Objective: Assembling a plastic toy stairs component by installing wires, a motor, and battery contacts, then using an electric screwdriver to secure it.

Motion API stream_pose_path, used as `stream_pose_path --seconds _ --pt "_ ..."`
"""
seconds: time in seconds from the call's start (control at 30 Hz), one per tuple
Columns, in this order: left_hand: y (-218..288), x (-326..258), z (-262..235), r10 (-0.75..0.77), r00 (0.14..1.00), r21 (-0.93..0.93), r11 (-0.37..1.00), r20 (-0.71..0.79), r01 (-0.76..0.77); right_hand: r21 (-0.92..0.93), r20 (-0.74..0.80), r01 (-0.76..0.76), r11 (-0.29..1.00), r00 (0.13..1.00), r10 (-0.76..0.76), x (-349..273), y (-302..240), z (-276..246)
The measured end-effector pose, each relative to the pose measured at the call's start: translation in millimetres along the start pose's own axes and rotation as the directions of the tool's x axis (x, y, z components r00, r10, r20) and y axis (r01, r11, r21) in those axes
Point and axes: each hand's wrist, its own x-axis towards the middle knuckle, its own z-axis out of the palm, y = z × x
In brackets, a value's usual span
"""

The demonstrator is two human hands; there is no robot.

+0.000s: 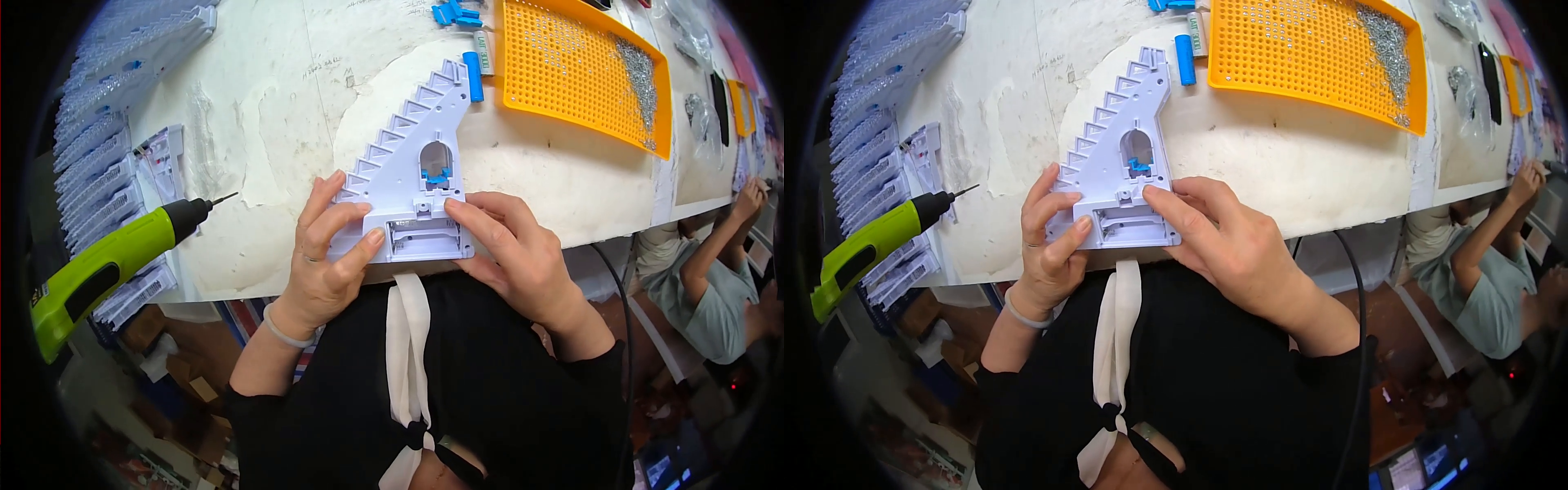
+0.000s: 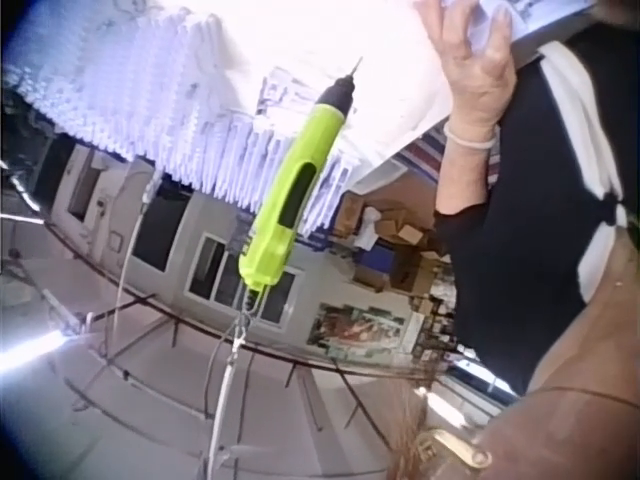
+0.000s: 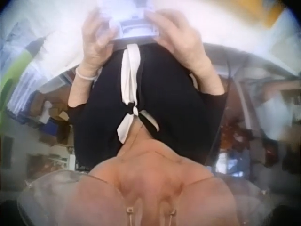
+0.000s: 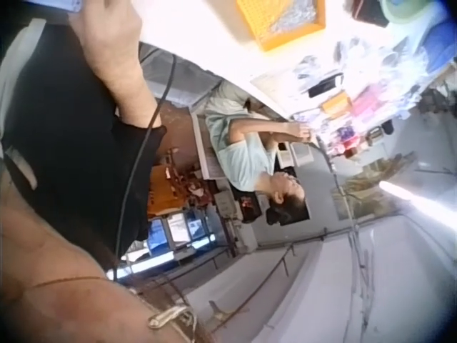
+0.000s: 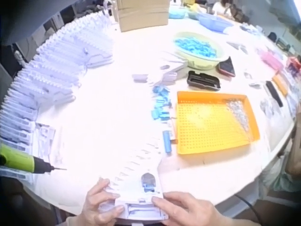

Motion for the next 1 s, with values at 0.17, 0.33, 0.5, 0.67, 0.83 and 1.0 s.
stream_pose_path --seconds 0.17,0.33,0.5,0.67,0.83,1.0 --pt "-2 0 0 0.015 1.000 -0.027 1.000 0.002 -0.015 -0.047 -0.014 -0.014 0.999 1.000 0.014 -5 -2 8" --pt "-4 2 -1 0.000 1.000 -0.084 0.996 0.015 0.002 -0.020 -0.027 -0.073 0.997 0.997 0.072 -5 -6 8" --pt "-3 0 0 -0.012 0.999 -0.064 0.998 0.035 0.014 -0.153 0.000 -0.097 0.984 0.995 0.098 -1 -12 2" --pt "6 14 -9 -0.090 0.995 -0.129 0.987 0.052 0.096 -0.155 -0.008 -0.085 0.984 0.996 0.084 0 -10 3" --pt "9 39 -36 -0.185 0.960 -0.182 0.957 0.209 0.224 -0.187 0.018 -0.032 0.982 0.999 0.036 3 -12 0" --pt "-6 72 -24 -0.503 0.837 -0.350 0.760 0.215 0.547 -0.151 -0.064 0.005 0.989 0.998 -0.014 -4 -1 9"
